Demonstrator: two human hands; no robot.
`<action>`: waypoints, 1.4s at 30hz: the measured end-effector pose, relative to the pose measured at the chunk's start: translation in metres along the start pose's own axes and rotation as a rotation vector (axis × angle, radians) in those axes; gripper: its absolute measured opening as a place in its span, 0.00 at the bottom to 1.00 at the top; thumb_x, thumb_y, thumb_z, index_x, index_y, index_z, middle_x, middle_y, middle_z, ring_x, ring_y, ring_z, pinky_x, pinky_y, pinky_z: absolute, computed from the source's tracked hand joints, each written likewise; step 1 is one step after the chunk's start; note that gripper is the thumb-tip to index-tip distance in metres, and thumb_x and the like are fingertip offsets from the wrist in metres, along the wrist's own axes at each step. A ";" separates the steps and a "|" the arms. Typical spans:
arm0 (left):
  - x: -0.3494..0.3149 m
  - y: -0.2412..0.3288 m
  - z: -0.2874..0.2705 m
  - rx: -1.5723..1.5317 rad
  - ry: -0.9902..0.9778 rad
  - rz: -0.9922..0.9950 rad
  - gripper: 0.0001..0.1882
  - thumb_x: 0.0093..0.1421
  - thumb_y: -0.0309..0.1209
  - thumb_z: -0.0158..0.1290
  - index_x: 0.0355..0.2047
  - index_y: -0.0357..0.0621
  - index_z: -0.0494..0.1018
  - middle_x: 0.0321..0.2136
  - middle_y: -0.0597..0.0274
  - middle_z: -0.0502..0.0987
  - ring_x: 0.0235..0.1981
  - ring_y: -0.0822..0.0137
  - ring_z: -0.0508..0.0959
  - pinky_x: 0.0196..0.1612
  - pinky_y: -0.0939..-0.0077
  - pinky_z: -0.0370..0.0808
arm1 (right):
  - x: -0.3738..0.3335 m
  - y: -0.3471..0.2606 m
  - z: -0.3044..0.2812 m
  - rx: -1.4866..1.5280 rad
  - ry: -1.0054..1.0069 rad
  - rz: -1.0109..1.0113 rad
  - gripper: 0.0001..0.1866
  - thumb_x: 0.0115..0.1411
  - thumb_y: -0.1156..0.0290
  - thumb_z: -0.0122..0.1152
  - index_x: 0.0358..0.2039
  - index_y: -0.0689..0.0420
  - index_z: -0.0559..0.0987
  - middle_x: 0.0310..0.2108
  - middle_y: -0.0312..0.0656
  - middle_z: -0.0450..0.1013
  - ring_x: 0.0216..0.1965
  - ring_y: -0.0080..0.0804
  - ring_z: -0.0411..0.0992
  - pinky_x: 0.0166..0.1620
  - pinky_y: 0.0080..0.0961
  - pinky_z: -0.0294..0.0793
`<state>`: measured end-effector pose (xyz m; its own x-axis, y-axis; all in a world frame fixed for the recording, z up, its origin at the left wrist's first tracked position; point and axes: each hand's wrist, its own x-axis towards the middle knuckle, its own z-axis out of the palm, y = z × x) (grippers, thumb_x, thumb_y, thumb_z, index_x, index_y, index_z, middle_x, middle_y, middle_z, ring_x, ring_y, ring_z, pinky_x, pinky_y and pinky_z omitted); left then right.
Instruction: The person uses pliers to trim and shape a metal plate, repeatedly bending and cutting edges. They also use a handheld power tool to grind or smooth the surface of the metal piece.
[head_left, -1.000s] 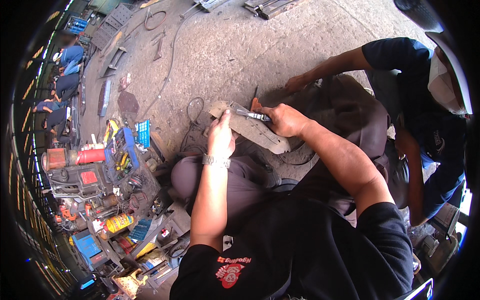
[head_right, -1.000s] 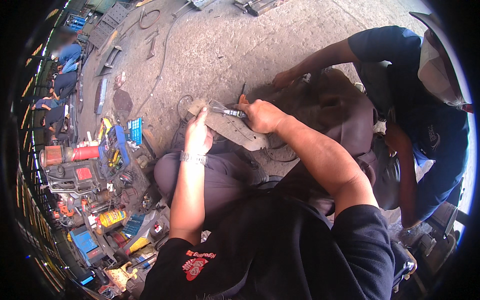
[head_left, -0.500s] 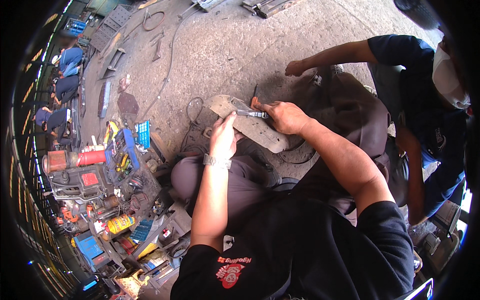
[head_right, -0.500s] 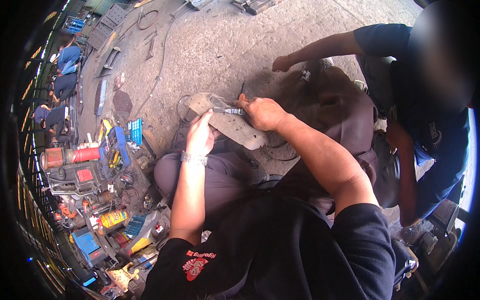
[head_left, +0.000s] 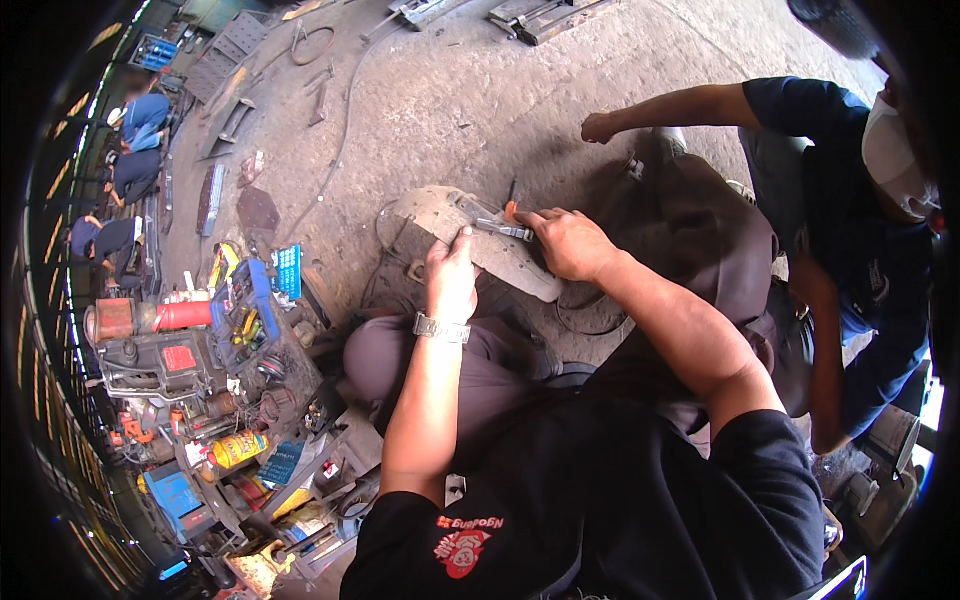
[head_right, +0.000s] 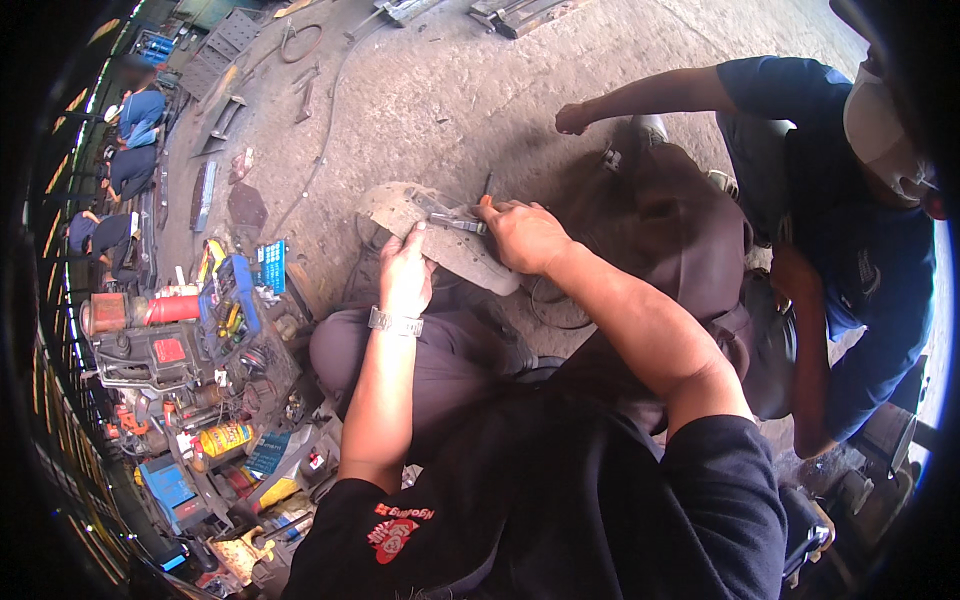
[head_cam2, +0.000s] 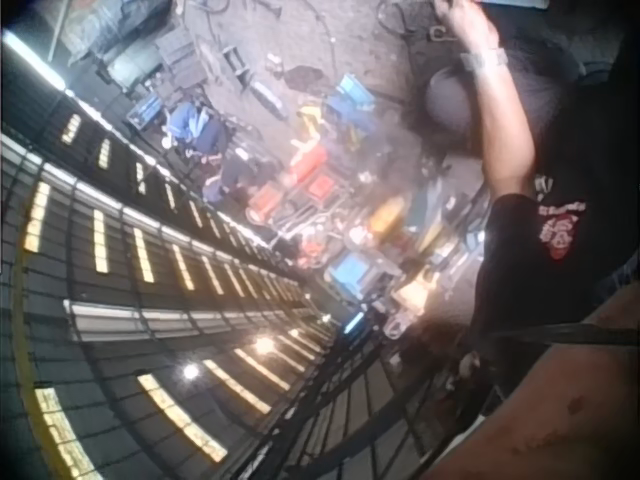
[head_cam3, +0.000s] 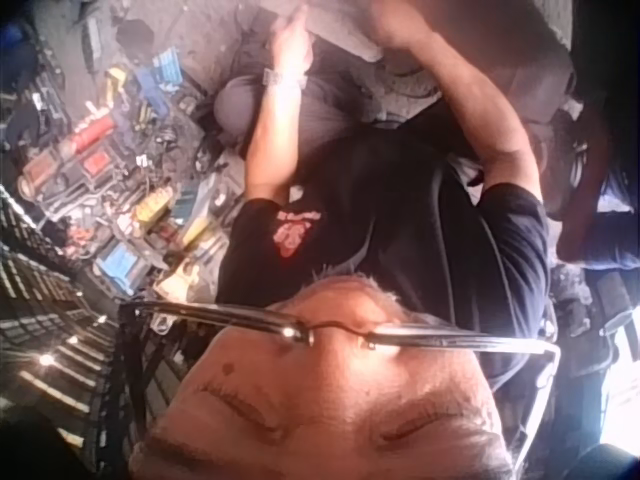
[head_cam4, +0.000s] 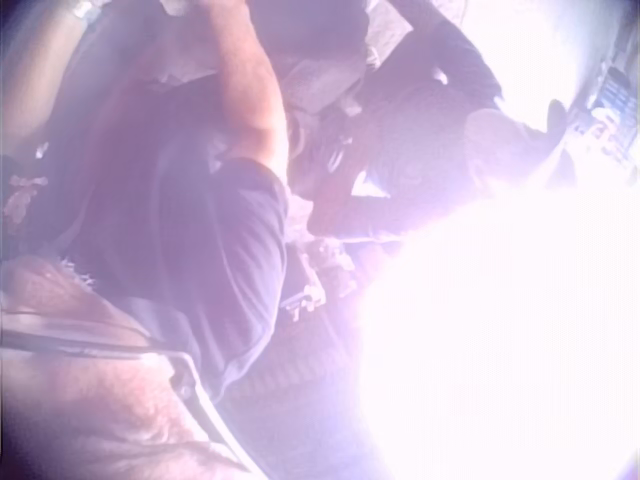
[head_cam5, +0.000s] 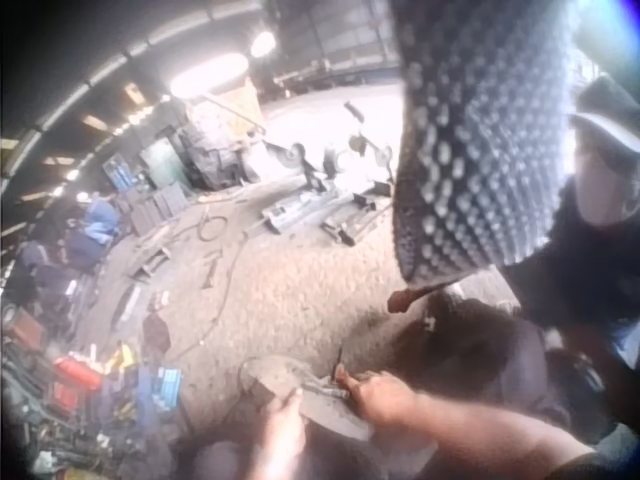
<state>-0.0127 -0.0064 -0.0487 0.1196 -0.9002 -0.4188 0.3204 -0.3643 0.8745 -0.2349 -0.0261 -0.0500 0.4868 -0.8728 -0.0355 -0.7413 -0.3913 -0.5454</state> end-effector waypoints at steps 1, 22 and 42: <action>0.003 -0.001 -0.001 0.063 0.038 0.007 0.12 0.69 0.30 0.53 0.49 0.38 0.73 0.44 0.55 0.79 0.43 0.64 0.81 0.46 0.63 0.80 | -0.002 0.006 0.003 -0.030 0.069 -0.019 0.28 0.58 0.75 0.51 0.61 0.61 0.68 0.43 0.59 0.78 0.47 0.56 0.77 0.50 0.47 0.76; -0.021 -0.006 0.038 0.689 0.110 0.614 0.29 0.71 0.38 0.53 0.13 0.34 0.68 0.08 0.65 0.65 0.12 0.75 0.60 0.17 0.67 0.57 | 0.003 -0.022 0.018 1.228 -0.241 0.538 0.17 0.60 0.67 0.58 0.42 0.69 0.75 0.20 0.47 0.75 0.13 0.32 0.70 0.10 0.30 0.60; -0.023 -0.005 0.035 0.690 -0.021 0.573 0.13 0.68 0.27 0.51 0.48 0.30 0.75 0.43 0.45 0.81 0.42 0.55 0.81 0.47 0.62 0.76 | 0.009 -0.041 -0.012 1.246 -0.254 0.508 0.16 0.64 0.74 0.57 0.51 0.65 0.70 0.28 0.43 0.76 0.24 0.26 0.75 0.25 0.25 0.77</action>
<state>-0.0498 0.0080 -0.0350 0.0682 -0.9897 0.1255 -0.4205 0.0856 0.9033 -0.2054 -0.0218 -0.0184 0.4592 -0.7102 -0.5337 -0.0250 0.5902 -0.8069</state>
